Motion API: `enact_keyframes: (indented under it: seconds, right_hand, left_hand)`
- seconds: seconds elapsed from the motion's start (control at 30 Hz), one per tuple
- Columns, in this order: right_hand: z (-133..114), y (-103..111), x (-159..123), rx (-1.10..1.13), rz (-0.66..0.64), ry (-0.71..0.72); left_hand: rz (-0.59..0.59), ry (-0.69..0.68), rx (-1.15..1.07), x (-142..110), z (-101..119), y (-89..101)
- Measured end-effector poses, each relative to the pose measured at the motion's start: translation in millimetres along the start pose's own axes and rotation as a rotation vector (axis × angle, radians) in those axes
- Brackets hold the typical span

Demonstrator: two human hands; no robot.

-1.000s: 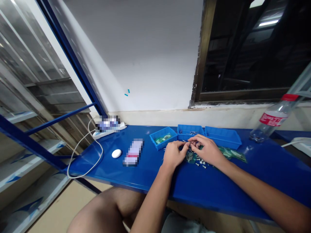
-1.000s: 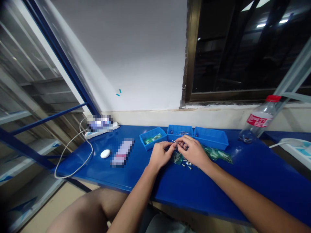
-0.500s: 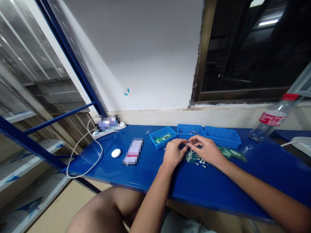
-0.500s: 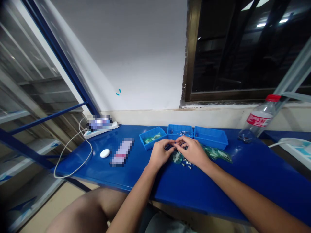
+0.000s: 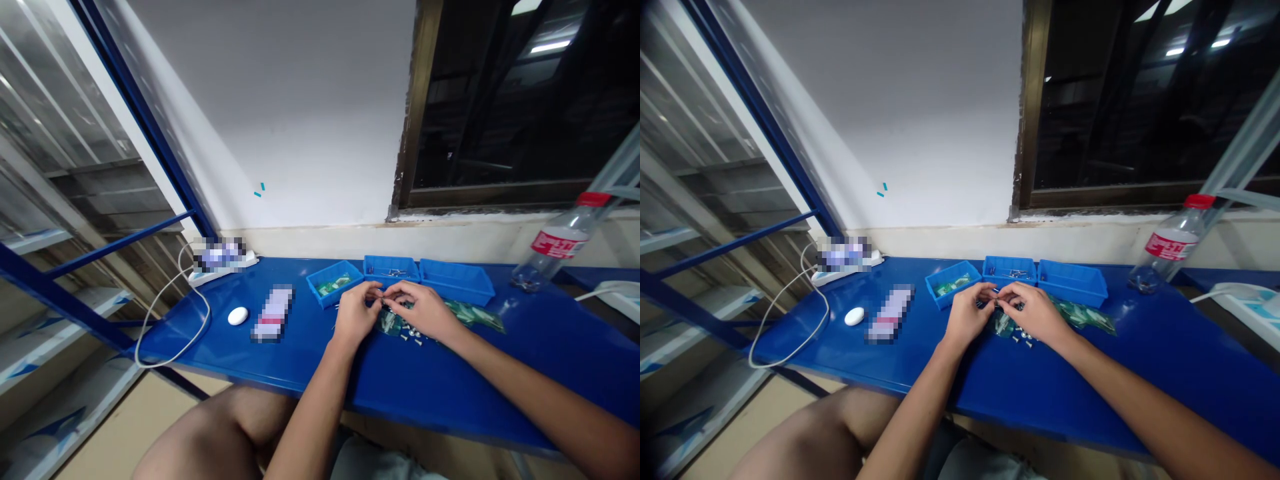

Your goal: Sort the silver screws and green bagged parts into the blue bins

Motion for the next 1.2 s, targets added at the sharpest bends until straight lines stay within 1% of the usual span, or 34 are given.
enact_keyframes:
  seconds: [0.13, 0.23, 0.27, 0.33, 0.43, 0.47, 0.5, 0.57, 0.6, 0.67, 0.73, 0.83, 0.93, 1.07, 1.2]
  right_hand:
    - [0.3, 1.2, -0.1, -0.014, -0.035, 0.104]
    - [-2.0, 7.3, 3.5, -0.076, -0.043, 0.198]
    - [-1.7, 11.3, 5.9, -0.110, -0.030, 0.224]
    - [3.3, 23.0, 12.3, -0.205, 0.036, 0.253]
    - [23.9, 47.5, 21.8, -0.399, 0.208, 0.262]
    - [33.3, 55.8, 23.9, -0.482, 0.249, 0.263]
    - [43.3, 63.1, 25.3, -0.568, 0.256, 0.267]
    - [62.1, 73.7, 25.9, -0.697, 0.213, 0.244]
    - [69.8, 77.0, 25.4, -0.726, 0.198, 0.219]
    - [80.3, 79.1, 23.9, -0.738, 0.163, 0.168]
    - [83.9, 77.4, 22.7, -0.708, 0.115, 0.122]
    - [80.2, 73.6, 22.2, -0.728, 0.087, 0.092]
    - [70.6, 71.0, 22.8, -0.761, 0.134, 0.145]
    - [50.4, 63.0, 21.9, -0.616, 0.214, 0.278]
    - [23.8, 45.6, 16.3, -0.430, 0.192, 0.342]
  left_hand:
    - [-0.007, -0.020, -0.032, -0.6, -0.5, -1.0]
    - [-0.012, -0.045, -0.008, -1.4, 1.1, -0.3]
    - [-0.013, -0.055, 0.018, -1.7, 1.8, 0.2]
    - [-0.020, -0.081, 0.093, -2.3, 2.4, 1.6]
    - [-0.045, -0.125, 0.235, -3.1, 1.2, 3.1]
    - [-0.061, -0.139, 0.280, -3.4, 0.4, 3.4]
    - [-0.082, -0.153, 0.321, -3.7, -0.5, 3.5]
    - [-0.122, -0.178, 0.386, -4.4, -2.1, 3.4]
    - [-0.137, -0.186, 0.408, -4.7, -2.8, 3.3]
    - [-0.154, -0.189, 0.438, -5.2, -4.2, 3.2]
    - [-0.168, -0.180, 0.462, -5.4, -5.6, 3.3]
    - [-0.190, -0.169, 0.497, -4.9, -7.9, 3.4]
    - [-0.196, -0.157, 0.514, -3.9, -9.9, 3.5]
    - [-0.185, -0.159, 0.514, -2.8, -10.8, 3.7]
    - [-0.153, -0.156, 0.508, -2.2, -8.9, 4.6]
Point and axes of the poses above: each hand's wrist, its own x-axis towards the middle knuckle, its own y-axis out of the back of the hand, z = x × y, the point moved 1 cm from there along x, towards the middle knuckle, and after that the axes turned 13 degrees about z, right-handed, at the moved point
